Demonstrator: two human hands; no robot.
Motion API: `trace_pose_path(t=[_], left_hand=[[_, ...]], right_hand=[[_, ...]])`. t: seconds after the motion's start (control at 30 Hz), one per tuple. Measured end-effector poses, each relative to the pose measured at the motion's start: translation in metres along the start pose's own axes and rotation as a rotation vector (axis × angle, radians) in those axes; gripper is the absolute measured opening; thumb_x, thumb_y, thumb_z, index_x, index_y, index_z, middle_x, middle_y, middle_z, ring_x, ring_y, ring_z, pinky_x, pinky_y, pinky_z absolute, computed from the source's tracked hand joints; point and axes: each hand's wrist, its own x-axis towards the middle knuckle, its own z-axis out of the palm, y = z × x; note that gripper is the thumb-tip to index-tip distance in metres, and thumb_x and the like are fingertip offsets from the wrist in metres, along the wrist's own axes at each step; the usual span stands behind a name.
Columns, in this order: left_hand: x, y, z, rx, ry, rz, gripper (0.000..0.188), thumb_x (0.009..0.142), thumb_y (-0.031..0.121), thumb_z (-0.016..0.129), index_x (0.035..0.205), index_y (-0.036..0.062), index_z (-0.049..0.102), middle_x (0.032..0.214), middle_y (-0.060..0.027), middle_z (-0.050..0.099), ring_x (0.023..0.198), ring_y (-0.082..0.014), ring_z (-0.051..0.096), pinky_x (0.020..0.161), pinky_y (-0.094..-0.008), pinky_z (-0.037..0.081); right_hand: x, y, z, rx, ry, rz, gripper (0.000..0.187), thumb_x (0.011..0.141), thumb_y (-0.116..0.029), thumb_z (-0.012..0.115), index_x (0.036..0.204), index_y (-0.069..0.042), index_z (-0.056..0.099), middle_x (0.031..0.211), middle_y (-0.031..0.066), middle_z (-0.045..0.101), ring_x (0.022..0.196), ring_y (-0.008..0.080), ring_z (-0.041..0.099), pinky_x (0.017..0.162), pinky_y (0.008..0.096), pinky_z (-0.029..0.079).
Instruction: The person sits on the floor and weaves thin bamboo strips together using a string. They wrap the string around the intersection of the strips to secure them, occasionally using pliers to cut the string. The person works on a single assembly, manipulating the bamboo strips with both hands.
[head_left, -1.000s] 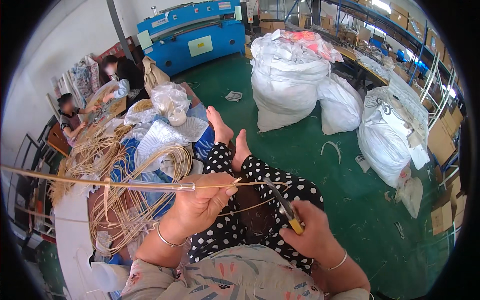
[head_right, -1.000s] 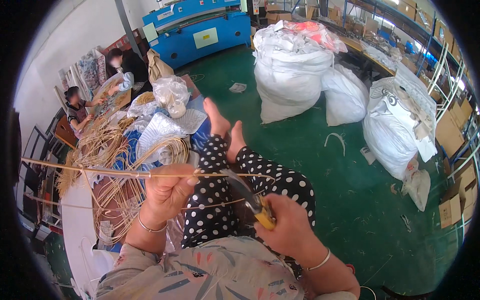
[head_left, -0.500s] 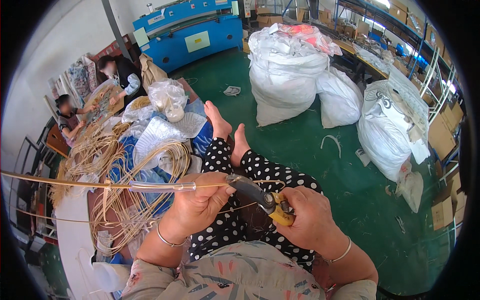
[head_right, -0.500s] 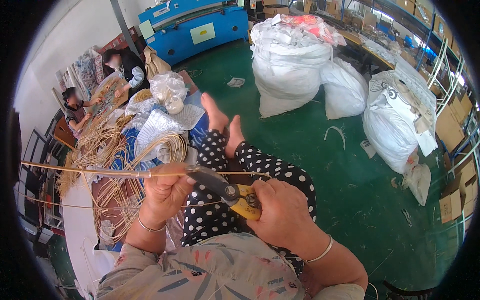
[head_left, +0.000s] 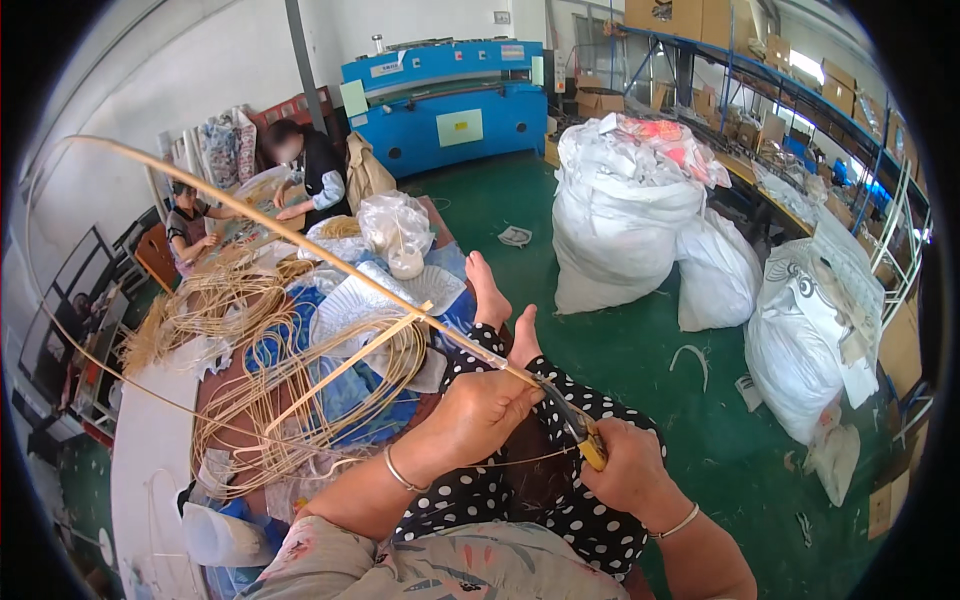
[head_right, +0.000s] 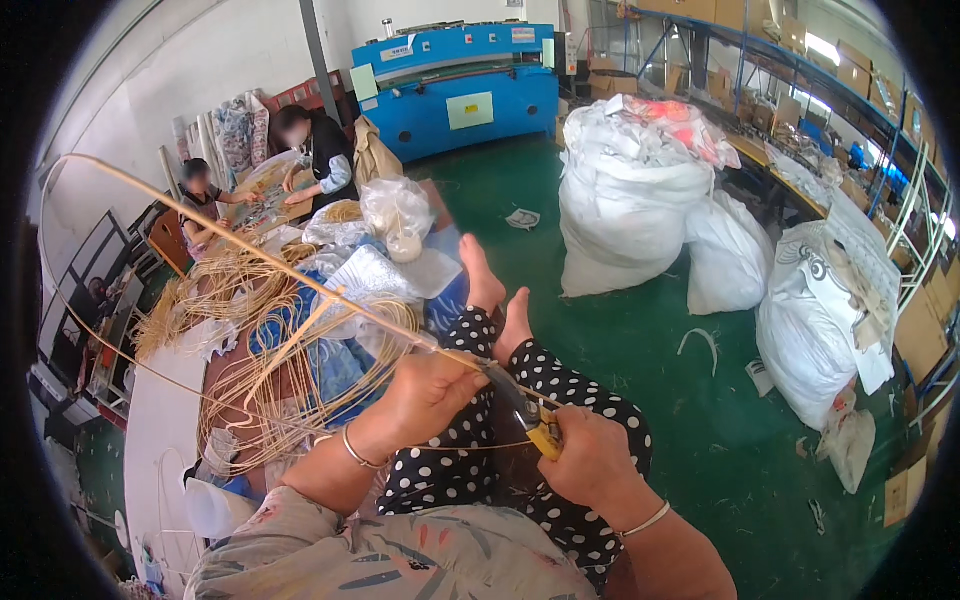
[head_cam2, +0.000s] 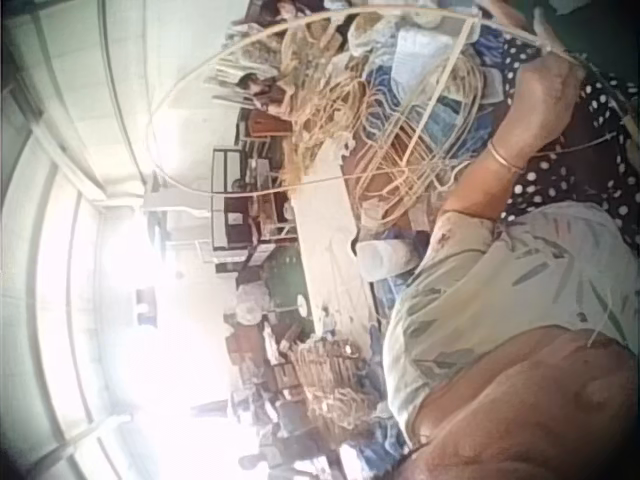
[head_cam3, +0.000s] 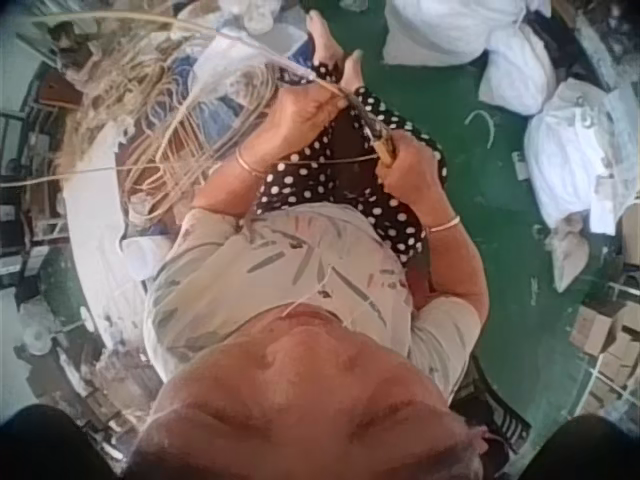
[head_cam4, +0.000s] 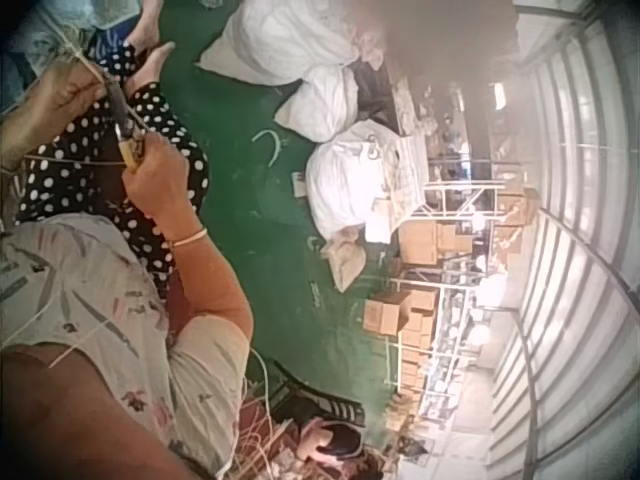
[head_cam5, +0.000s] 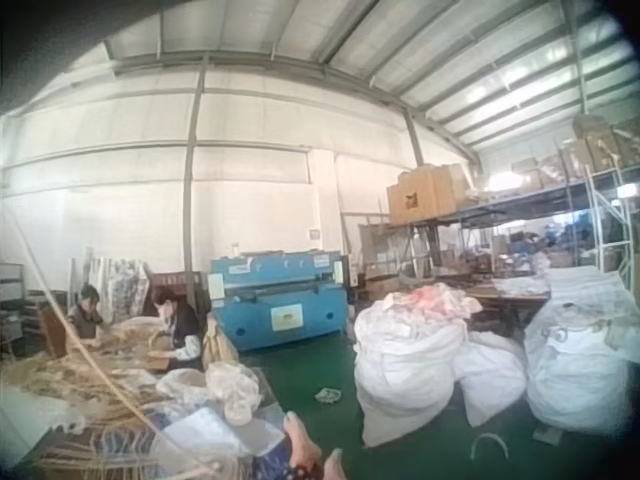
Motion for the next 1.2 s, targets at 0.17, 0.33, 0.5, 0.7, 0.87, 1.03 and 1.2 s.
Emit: trace_pose_path(t=[0.17,0.33,0.5,0.7,0.87,1.03,1.2], left_hand=[[0.004,0.007,0.0,-0.014,0.009,-0.008,0.006,0.081,0.004,0.059,0.084,0.0001,0.061,0.068,-0.0101,0.059,0.056,-0.0179,0.055,0.052,-0.0273,0.044],[0.007,0.004,0.005,0.031,0.006,0.017,0.004,0.08,0.002,0.059,0.084,0.0012,0.061,0.073,-0.0114,0.06,0.058,-0.0171,0.055,0.054,-0.0263,0.045],[0.005,-0.027,0.019,0.088,0.02,0.186,0.039,0.081,-0.003,0.056,0.118,0.0006,0.043,0.081,-0.0089,0.053,0.067,-0.0136,0.051,0.061,-0.0235,0.043],[0.015,-0.022,0.026,0.238,0.104,0.261,0.071,0.083,-0.003,0.053,0.136,-0.0041,0.005,0.077,-0.0037,0.039,0.067,-0.0109,0.042,0.063,-0.0221,0.039],[0.014,-0.019,0.022,0.192,0.089,0.212,0.075,0.083,-0.003,0.052,0.137,-0.0032,0.0,0.08,-0.0039,0.038,0.071,-0.011,0.042,0.067,-0.0227,0.039],[0.006,-0.021,0.022,0.129,0.02,0.133,0.078,0.083,-0.003,0.051,0.137,-0.0022,-0.005,0.082,-0.0041,0.037,0.075,-0.0112,0.041,0.072,-0.0232,0.039],[0.004,-0.022,0.026,0.155,0.055,0.136,0.077,0.083,-0.004,0.051,0.137,-0.0029,-0.003,0.081,-0.004,0.035,0.074,-0.0106,0.039,0.071,-0.0231,0.039]], right_hand=[[-0.004,0.019,0.013,0.0,0.059,0.102,0.03,0.062,-0.017,0.064,0.086,-0.001,0.057,0.073,0.0145,0.061,0.066,0.0335,0.059,0.063,0.0375,0.048],[0.015,-0.014,-0.033,0.32,0.071,0.034,0.035,0.063,-0.015,0.066,0.093,-0.002,0.054,0.078,0.0136,0.059,0.072,0.0314,0.059,0.067,0.039,0.047],[0.027,-0.066,-0.058,0.149,0.021,-0.266,0.043,0.062,-0.015,0.068,0.098,0.0,0.05,0.083,0.0152,0.056,0.076,0.0324,0.057,0.068,0.0398,0.045],[0.031,-0.08,-0.061,0.166,0.018,-0.314,0.041,0.063,-0.016,0.068,0.095,0.002,0.049,0.08,0.0169,0.055,0.075,0.0336,0.056,0.068,0.0409,0.045],[0.033,-0.084,-0.067,0.107,-0.046,-0.266,0.041,0.064,-0.017,0.068,0.094,0.003,0.049,0.08,0.0183,0.055,0.076,0.0341,0.056,0.069,0.0418,0.045],[0.034,-0.085,-0.07,0.067,-0.051,-0.249,0.043,0.064,-0.018,0.068,0.096,0.005,0.049,0.081,0.0188,0.055,0.077,0.0346,0.056,0.069,0.0418,0.044],[0.033,-0.083,-0.07,0.099,-0.108,-0.254,0.045,0.065,-0.018,0.067,0.1,0.005,0.05,0.083,0.0195,0.056,0.078,0.0347,0.056,0.07,0.0416,0.044]])
